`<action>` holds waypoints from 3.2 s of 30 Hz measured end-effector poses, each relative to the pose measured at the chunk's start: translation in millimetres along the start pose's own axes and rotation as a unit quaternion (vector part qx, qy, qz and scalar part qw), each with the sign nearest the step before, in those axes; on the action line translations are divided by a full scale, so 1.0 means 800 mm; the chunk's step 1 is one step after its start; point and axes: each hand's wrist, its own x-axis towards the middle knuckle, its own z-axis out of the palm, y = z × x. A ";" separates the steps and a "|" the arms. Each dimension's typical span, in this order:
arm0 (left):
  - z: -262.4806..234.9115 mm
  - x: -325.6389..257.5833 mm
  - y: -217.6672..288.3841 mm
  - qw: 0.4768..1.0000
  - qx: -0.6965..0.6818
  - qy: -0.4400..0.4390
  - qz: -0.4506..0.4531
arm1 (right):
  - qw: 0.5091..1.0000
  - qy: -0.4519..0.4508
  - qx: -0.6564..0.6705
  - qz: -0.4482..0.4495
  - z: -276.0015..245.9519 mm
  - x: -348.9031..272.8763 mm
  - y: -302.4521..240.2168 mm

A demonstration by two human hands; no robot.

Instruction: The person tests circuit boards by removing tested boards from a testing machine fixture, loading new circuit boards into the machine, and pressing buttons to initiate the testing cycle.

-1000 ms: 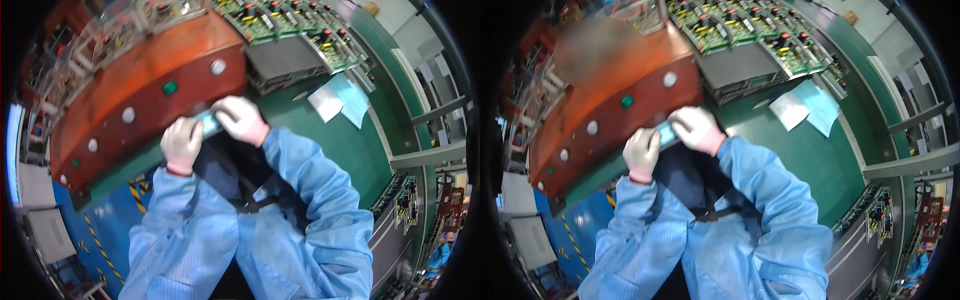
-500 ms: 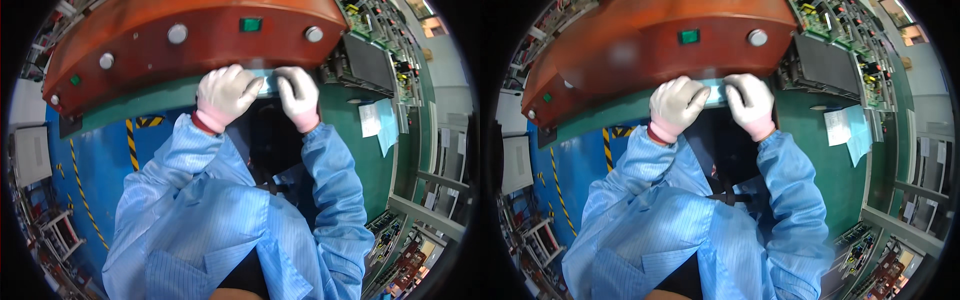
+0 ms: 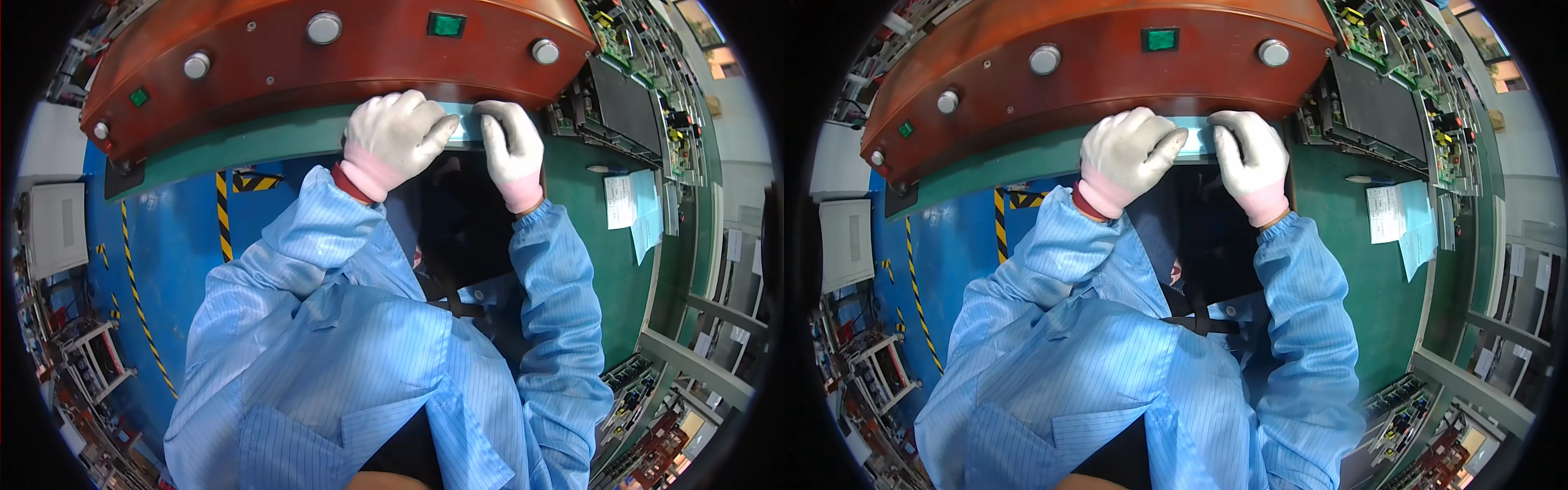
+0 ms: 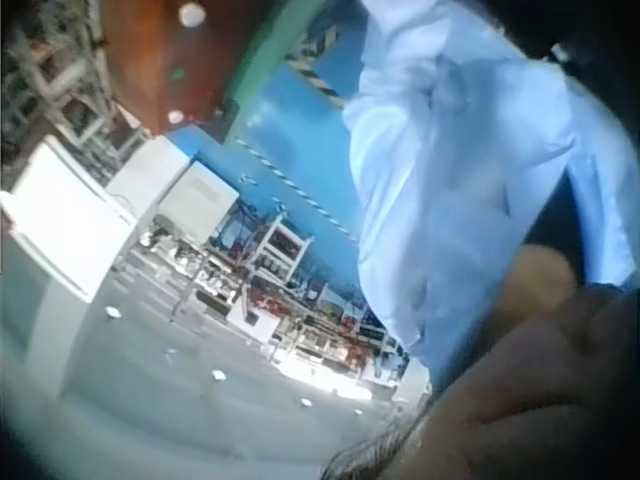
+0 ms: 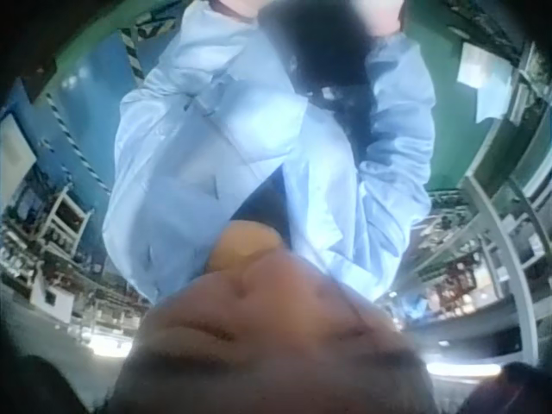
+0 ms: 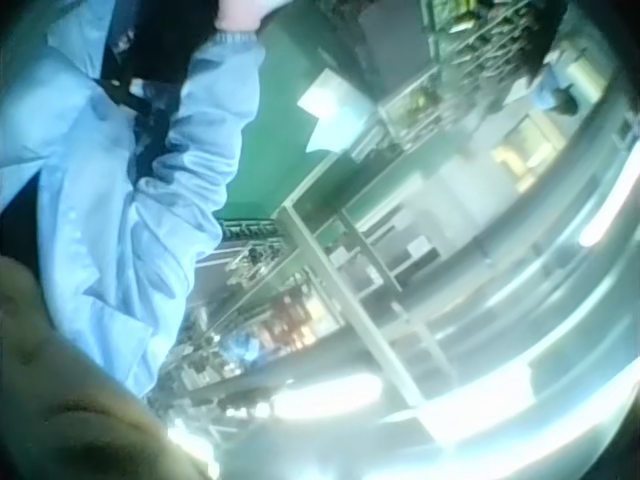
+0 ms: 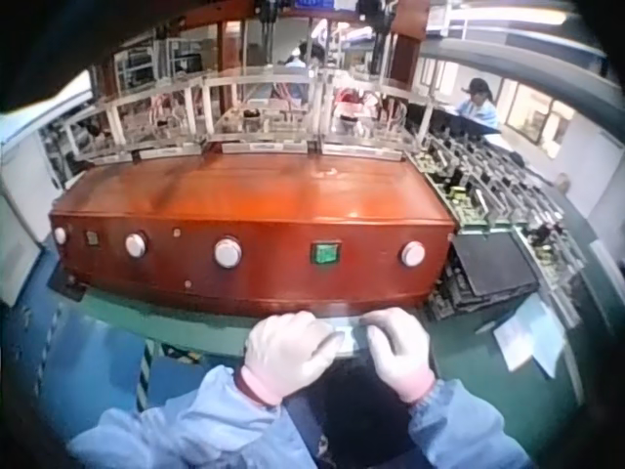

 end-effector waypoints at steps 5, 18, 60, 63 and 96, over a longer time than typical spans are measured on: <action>-0.004 0.000 0.003 1.000 0.005 0.002 0.005 | 1.000 -0.020 0.008 0.002 -0.005 -0.003 0.000; -0.004 0.003 -0.002 1.000 0.017 -0.012 -0.008 | 1.000 -0.019 0.020 0.014 -0.002 0.006 -0.002; 0.023 -0.005 0.019 0.993 0.009 0.105 -0.052 | 0.995 -0.053 0.011 0.084 -0.007 -0.006 0.017; 0.024 -0.007 0.020 0.994 0.018 0.101 -0.048 | 0.995 -0.055 0.008 0.083 -0.008 -0.007 0.016; -0.008 0.005 0.000 0.990 -0.012 -0.099 -0.096 | 0.995 0.009 0.088 -0.045 0.026 0.016 0.050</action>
